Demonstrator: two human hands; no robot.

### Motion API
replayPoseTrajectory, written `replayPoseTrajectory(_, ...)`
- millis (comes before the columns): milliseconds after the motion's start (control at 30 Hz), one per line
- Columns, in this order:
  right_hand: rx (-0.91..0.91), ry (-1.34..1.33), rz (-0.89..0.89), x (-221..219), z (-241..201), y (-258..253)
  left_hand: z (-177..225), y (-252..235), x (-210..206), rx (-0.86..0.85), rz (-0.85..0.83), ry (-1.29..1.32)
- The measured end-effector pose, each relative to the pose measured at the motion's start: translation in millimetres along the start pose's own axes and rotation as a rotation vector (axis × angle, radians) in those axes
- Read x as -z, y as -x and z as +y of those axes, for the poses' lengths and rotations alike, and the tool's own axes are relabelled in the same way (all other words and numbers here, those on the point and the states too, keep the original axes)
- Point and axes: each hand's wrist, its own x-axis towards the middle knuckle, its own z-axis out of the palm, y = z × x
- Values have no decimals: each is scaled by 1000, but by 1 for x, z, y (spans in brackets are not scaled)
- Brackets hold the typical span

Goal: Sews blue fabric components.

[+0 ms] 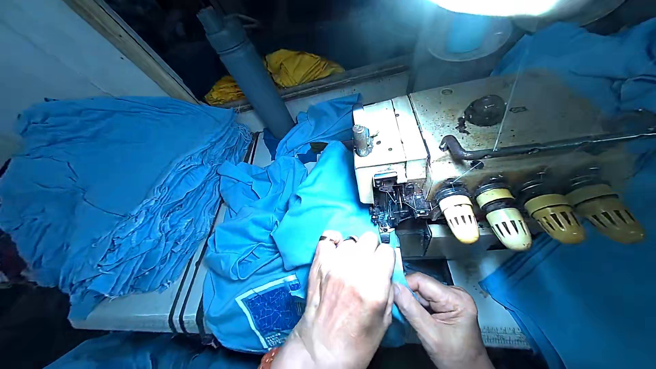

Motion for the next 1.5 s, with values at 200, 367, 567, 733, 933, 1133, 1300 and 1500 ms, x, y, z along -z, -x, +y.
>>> replayPoseTrajectory(200,-212,-213,-47,11,-16,14,-6,39,18,60,12,125)
replayPoseTrajectory(367,-214,-268,-21,10,-11,17,1,36,20,-16,0,146)
replayPoseTrajectory(567,-203,-326,15,-6,-10,15,-6,14,1,-119,49,42)
replayPoseTrajectory(733,-165,-360,21,-26,-11,13,-17,-3,-4,-186,45,55)
replayPoseTrajectory(933,-141,-322,14,-37,-10,13,-20,4,-7,-129,59,71)
replayPoseTrajectory(1133,-266,-332,-106,-41,-22,16,-33,1,-18,110,123,99)
replayPoseTrajectory(1300,-116,-120,-174,-22,-24,15,-34,22,-7,367,123,152)
replayPoseTrajectory(1500,118,86,-223,11,-6,4,19,52,36,382,-231,614)
